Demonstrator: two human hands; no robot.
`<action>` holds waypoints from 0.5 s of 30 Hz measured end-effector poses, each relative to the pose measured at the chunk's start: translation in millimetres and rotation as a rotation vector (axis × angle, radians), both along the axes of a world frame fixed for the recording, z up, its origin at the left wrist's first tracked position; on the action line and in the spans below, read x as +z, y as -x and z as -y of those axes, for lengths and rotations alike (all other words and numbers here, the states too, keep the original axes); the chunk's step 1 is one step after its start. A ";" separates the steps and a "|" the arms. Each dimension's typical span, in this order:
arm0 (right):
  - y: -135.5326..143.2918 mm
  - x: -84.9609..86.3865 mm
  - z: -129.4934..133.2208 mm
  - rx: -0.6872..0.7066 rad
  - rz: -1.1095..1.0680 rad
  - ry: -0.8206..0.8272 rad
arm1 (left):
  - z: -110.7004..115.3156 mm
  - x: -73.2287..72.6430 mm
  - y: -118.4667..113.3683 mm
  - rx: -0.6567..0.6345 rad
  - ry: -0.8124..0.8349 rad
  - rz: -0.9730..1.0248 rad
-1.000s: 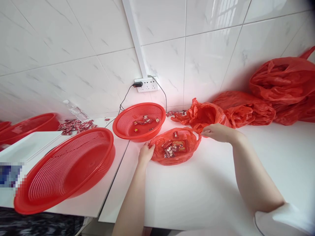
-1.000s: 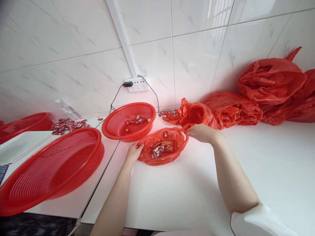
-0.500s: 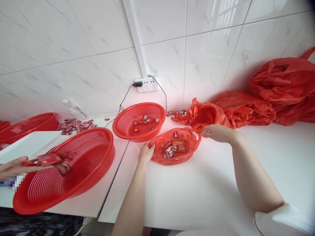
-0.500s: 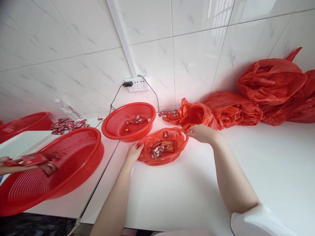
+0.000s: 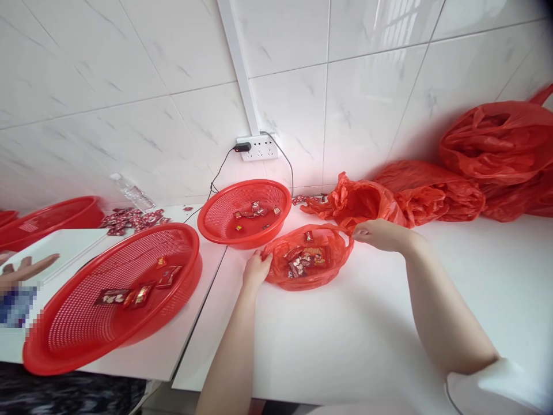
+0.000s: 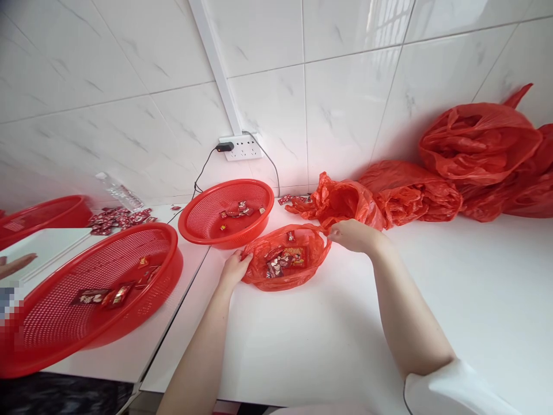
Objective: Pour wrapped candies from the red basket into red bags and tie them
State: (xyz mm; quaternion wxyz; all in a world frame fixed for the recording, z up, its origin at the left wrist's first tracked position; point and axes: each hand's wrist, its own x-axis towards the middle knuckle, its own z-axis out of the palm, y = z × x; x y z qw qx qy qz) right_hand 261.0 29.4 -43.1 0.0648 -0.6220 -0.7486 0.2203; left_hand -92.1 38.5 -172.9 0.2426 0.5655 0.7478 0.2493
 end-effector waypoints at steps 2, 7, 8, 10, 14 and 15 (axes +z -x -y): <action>1.1 1.2 0.2 0.016 0.005 0.057 | 0.5 1.1 -0.5 -0.001 0.004 -0.007; 2.4 -1.4 -1.9 0.024 0.017 0.086 | 2.2 4.8 -1.5 -0.007 0.018 -0.014; 2.2 -2.3 -2.4 0.032 0.004 0.085 | 2.4 5.4 -1.8 -0.010 0.022 -0.015; 1.6 -3.6 -3.0 0.048 -0.019 0.092 | 2.8 6.7 -2.8 -0.012 0.030 -0.017; 2.5 -4.3 -2.8 0.061 0.000 0.115 | 6.1 13.1 -5.9 -0.019 0.048 -0.021; 3.5 -4.9 -2.9 0.058 -0.002 0.111 | 8.2 16.5 -6.4 -0.025 0.056 -0.020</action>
